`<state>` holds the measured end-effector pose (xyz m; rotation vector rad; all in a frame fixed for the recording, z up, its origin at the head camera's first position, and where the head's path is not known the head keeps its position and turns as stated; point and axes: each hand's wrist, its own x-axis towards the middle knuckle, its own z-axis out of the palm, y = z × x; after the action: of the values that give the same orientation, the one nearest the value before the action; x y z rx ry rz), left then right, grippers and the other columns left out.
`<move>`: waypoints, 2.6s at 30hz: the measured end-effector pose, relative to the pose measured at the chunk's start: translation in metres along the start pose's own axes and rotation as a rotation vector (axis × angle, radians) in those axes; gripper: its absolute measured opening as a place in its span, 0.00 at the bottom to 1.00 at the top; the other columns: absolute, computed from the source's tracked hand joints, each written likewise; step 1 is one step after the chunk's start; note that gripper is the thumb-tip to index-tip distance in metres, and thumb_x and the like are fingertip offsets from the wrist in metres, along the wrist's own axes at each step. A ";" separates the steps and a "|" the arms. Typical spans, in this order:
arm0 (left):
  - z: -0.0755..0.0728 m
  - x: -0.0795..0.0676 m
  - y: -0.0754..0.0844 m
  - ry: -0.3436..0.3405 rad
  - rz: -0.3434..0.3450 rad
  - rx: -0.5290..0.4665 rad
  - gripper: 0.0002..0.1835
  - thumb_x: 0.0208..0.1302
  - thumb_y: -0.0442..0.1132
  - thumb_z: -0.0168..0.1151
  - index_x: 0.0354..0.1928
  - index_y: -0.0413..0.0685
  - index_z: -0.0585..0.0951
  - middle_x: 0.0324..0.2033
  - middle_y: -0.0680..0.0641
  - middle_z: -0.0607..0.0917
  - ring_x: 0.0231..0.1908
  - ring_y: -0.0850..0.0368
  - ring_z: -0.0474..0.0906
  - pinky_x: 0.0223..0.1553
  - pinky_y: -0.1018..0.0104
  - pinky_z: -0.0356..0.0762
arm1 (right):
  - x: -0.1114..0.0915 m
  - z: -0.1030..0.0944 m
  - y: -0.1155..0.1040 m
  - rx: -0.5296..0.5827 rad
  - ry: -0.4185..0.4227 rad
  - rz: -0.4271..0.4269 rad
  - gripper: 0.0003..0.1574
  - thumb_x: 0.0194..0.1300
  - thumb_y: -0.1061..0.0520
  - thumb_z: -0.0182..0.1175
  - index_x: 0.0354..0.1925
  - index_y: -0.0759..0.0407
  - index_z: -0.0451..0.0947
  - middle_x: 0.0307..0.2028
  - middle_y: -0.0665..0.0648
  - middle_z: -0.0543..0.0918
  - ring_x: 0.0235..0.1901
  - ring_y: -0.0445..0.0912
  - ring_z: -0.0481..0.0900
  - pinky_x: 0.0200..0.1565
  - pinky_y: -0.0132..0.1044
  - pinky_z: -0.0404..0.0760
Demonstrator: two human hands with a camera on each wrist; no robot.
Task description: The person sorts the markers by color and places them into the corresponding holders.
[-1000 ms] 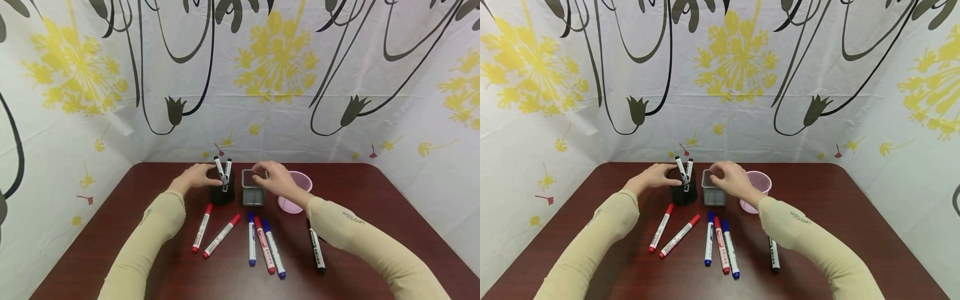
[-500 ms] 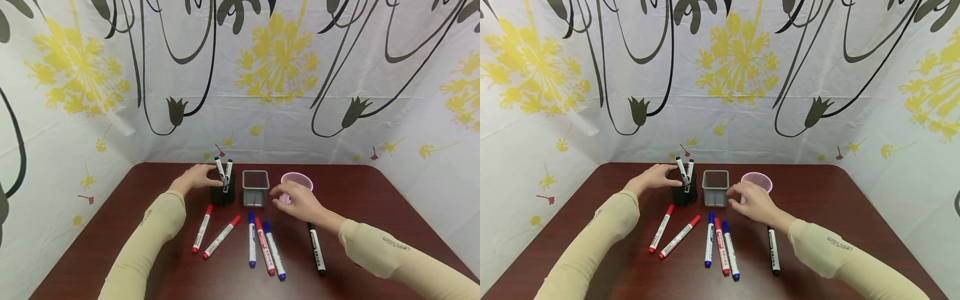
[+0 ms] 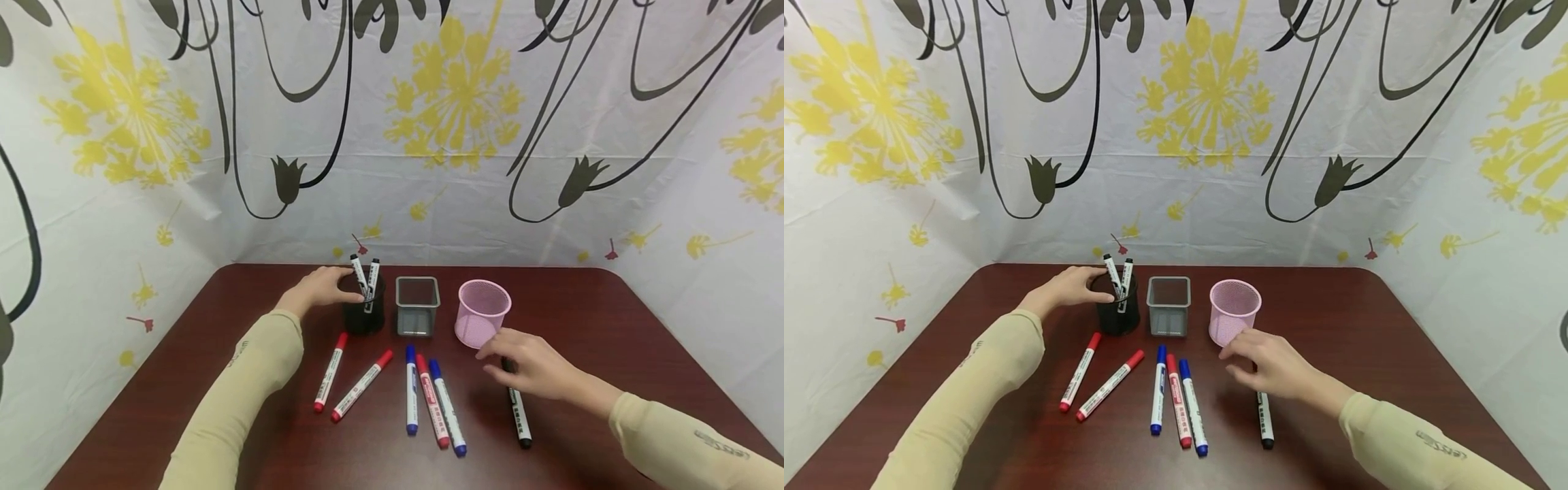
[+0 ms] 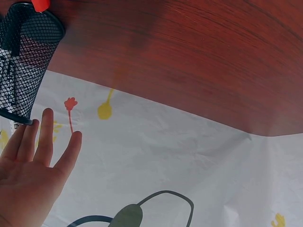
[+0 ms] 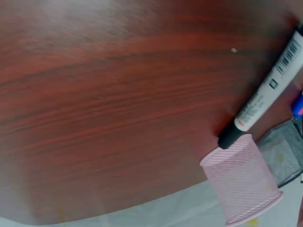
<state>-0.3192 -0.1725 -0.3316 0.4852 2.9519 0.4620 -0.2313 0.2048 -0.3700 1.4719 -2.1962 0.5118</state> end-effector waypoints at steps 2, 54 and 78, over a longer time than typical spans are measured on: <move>0.000 0.000 -0.001 0.002 0.001 0.002 0.42 0.51 0.61 0.58 0.63 0.43 0.63 0.59 0.42 0.66 0.58 0.46 0.59 0.53 0.49 0.59 | -0.005 -0.001 0.000 -0.012 -0.013 -0.065 0.08 0.52 0.55 0.59 0.35 0.48 0.76 0.34 0.40 0.74 0.34 0.33 0.71 0.32 0.27 0.71; 0.002 -0.001 0.001 0.013 0.002 -0.007 0.42 0.50 0.60 0.59 0.62 0.42 0.63 0.58 0.43 0.66 0.58 0.47 0.60 0.54 0.50 0.58 | -0.070 0.014 -0.011 -0.304 -0.163 -0.478 0.18 0.63 0.60 0.35 0.31 0.52 0.74 0.33 0.46 0.76 0.33 0.41 0.71 0.28 0.30 0.68; -0.001 0.002 0.000 0.012 -0.003 0.000 0.43 0.49 0.61 0.59 0.63 0.44 0.63 0.58 0.43 0.66 0.58 0.47 0.60 0.54 0.50 0.59 | -0.034 -0.006 -0.025 0.153 0.186 -0.109 0.11 0.48 0.61 0.57 0.35 0.59 0.75 0.34 0.48 0.76 0.34 0.39 0.74 0.37 0.27 0.71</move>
<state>-0.3211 -0.1718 -0.3304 0.4792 2.9631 0.4664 -0.1953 0.2247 -0.3828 1.5442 -1.9590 0.7613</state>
